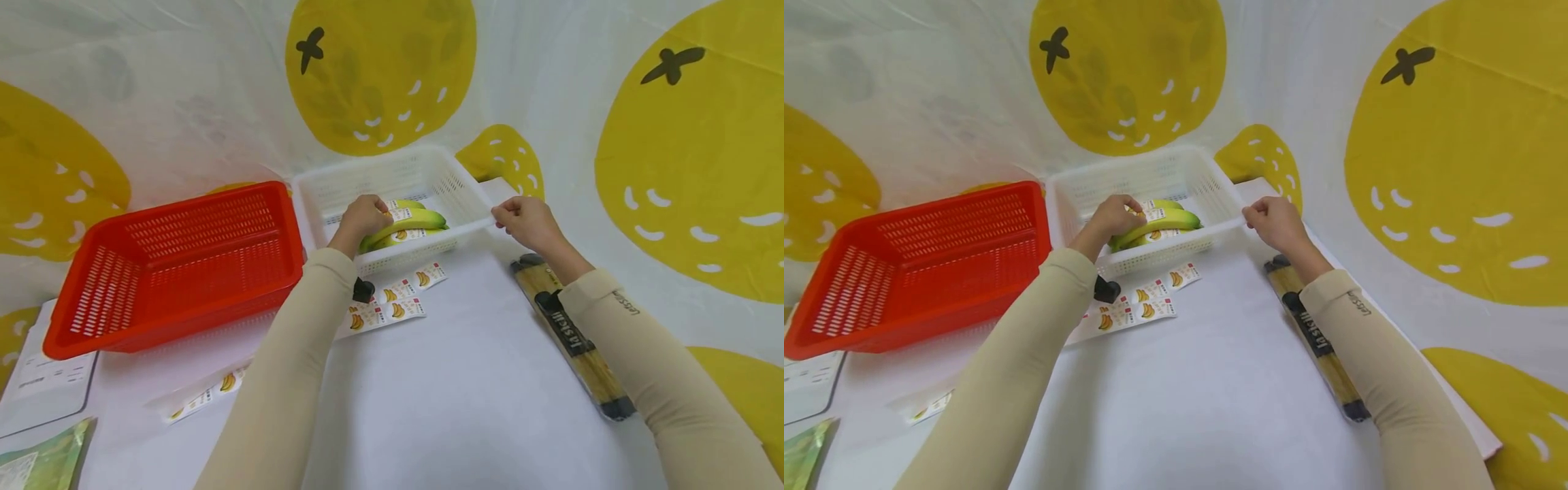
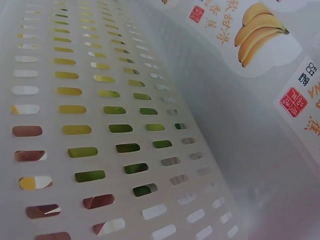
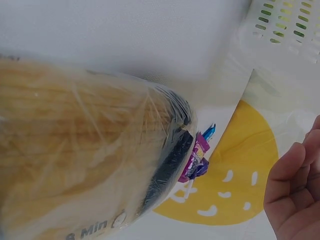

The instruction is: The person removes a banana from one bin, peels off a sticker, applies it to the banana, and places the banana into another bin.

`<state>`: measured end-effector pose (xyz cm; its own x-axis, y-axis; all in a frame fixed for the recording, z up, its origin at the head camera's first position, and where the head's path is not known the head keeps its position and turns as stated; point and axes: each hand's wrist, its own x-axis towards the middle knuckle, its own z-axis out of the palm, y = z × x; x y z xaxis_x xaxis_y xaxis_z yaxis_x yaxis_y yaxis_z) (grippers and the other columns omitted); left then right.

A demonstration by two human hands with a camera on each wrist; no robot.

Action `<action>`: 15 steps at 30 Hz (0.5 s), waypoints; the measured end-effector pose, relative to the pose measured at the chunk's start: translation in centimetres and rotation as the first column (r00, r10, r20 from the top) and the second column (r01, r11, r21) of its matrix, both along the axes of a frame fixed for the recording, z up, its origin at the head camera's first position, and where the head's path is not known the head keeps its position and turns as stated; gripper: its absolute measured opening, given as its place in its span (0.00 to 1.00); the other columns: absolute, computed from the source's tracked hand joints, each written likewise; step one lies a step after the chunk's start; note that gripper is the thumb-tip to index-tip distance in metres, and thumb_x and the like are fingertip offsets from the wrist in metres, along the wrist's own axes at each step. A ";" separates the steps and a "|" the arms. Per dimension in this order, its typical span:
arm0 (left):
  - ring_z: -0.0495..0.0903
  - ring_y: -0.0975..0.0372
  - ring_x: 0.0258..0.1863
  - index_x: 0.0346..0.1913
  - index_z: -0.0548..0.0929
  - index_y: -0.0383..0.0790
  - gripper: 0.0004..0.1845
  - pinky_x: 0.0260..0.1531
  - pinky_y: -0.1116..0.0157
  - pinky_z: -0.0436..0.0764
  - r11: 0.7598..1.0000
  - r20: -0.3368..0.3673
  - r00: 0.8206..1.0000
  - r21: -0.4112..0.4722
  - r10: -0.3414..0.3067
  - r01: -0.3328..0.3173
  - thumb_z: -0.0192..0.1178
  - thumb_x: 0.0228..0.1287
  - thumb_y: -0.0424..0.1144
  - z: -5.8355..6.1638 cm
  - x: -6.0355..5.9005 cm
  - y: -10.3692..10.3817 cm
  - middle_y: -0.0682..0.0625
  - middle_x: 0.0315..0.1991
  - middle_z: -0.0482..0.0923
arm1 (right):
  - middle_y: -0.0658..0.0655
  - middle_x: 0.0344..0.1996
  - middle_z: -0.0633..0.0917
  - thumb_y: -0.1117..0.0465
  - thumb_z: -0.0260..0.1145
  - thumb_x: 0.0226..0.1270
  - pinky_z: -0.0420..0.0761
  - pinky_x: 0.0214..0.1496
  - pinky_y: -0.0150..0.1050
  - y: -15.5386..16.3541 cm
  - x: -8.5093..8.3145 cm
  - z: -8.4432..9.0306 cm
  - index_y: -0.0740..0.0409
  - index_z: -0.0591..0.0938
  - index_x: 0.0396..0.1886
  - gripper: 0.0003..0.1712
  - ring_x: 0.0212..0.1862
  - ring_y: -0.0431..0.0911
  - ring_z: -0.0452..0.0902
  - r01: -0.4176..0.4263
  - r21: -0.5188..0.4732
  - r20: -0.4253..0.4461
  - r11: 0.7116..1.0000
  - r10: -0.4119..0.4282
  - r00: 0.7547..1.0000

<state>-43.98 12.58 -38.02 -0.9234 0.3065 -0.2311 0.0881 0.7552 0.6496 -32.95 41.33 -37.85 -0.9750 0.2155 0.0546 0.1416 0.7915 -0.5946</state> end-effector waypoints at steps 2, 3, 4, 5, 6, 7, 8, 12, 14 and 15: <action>0.74 0.51 0.55 0.57 0.80 0.42 0.16 0.62 0.54 0.74 1.000 -0.006 1.000 0.004 0.017 -0.017 0.63 0.71 0.44 -0.3 0.0 -0.2 0.43 0.62 0.77 | 0.66 0.40 0.88 0.51 0.56 0.79 0.74 0.36 0.36 -0.1 -0.1 -0.1 0.67 0.84 0.49 0.22 0.40 0.53 0.80 -0.008 0.001 -0.004 1.000 0.008 1.000; 0.74 0.51 0.56 0.57 0.80 0.42 0.16 0.62 0.54 0.74 1.000 -0.003 1.000 0.008 0.029 -0.029 0.63 0.71 0.44 -0.4 0.1 -0.4 0.43 0.62 0.77 | 0.66 0.40 0.88 0.51 0.56 0.79 0.74 0.36 0.36 -0.3 -0.3 -0.2 0.67 0.84 0.49 0.22 0.40 0.53 0.80 -0.018 0.002 -0.006 1.000 0.018 1.000; 0.74 0.51 0.56 0.58 0.80 0.43 0.17 0.63 0.54 0.73 0.999 0.002 0.999 0.010 0.039 -0.039 0.63 0.71 0.44 -0.6 0.1 -0.6 0.43 0.63 0.77 | 0.66 0.39 0.88 0.51 0.56 0.79 0.74 0.36 0.36 -0.4 -0.6 -0.3 0.67 0.84 0.49 0.22 0.39 0.52 0.80 -0.028 0.004 -0.007 1.000 0.028 1.000; 0.74 0.51 0.57 0.58 0.80 0.43 0.17 0.63 0.54 0.73 0.999 0.004 0.999 0.011 0.046 -0.046 0.62 0.71 0.45 -0.7 0.1 -0.8 0.43 0.64 0.76 | 0.66 0.39 0.87 0.51 0.56 0.79 0.74 0.35 0.37 -0.6 -0.7 -0.3 0.67 0.84 0.48 0.22 0.38 0.52 0.79 -0.038 0.005 -0.008 0.999 0.038 0.999; 0.74 0.50 0.58 0.59 0.79 0.43 0.18 0.64 0.53 0.73 0.999 0.003 0.999 0.011 0.043 -0.043 0.62 0.72 0.45 -0.7 0.1 -0.8 0.43 0.65 0.76 | 0.66 0.39 0.87 0.51 0.56 0.79 0.74 0.35 0.37 -0.5 -0.7 -0.4 0.67 0.84 0.48 0.22 0.38 0.52 0.79 -0.040 0.004 -0.011 0.999 0.040 0.999; 0.74 0.50 0.58 0.60 0.79 0.43 0.18 0.65 0.53 0.73 0.999 0.001 0.999 0.012 0.039 -0.039 0.62 0.72 0.45 -0.8 0.1 -0.8 0.43 0.66 0.76 | 0.66 0.38 0.87 0.51 0.56 0.79 0.74 0.35 0.37 -0.5 -0.7 -0.5 0.67 0.84 0.48 0.22 0.38 0.52 0.78 -0.039 0.005 -0.011 0.999 0.039 0.999; 0.74 0.50 0.59 0.61 0.79 0.43 0.19 0.66 0.53 0.72 0.999 -0.006 0.999 0.011 0.031 -0.031 0.61 0.72 0.45 -0.8 0.1 -0.8 0.43 0.66 0.75 | 0.66 0.38 0.86 0.50 0.56 0.79 0.74 0.35 0.38 -0.4 -0.7 -0.6 0.67 0.84 0.48 0.23 0.37 0.52 0.78 -0.035 0.010 -0.011 0.999 0.035 0.999; 0.75 0.50 0.62 0.63 0.78 0.42 0.20 0.67 0.53 0.72 1.000 -0.079 0.997 -0.018 -0.021 0.020 0.59 0.75 0.47 -0.8 0.5 -0.9 0.43 0.67 0.75 | 0.64 0.38 0.85 0.47 0.56 0.78 0.72 0.36 0.39 0.0 -0.4 -1.2 0.65 0.83 0.48 0.24 0.38 0.52 0.75 0.001 0.019 -0.026 1.000 -0.001 1.000; 0.76 0.50 0.60 0.63 0.78 0.42 0.19 0.65 0.53 0.74 0.998 -0.132 0.990 -0.042 -0.047 0.042 0.55 0.76 0.47 -0.6 0.8 -1.0 0.44 0.66 0.77 | 0.62 0.35 0.85 0.45 0.55 0.78 0.72 0.34 0.39 0.4 -0.2 -1.6 0.63 0.82 0.47 0.25 0.36 0.52 0.73 0.032 0.028 -0.054 0.999 -0.030 0.998; 0.77 0.51 0.58 0.63 0.79 0.43 0.19 0.62 0.53 0.76 0.997 -0.160 0.985 -0.052 -0.057 0.049 0.53 0.77 0.48 -0.4 1.0 -1.2 0.45 0.65 0.78 | 0.60 0.32 0.83 0.45 0.55 0.78 0.71 0.34 0.40 0.6 -0.1 -1.8 0.63 0.82 0.45 0.24 0.34 0.52 0.73 0.050 0.030 -0.076 0.998 -0.047 0.996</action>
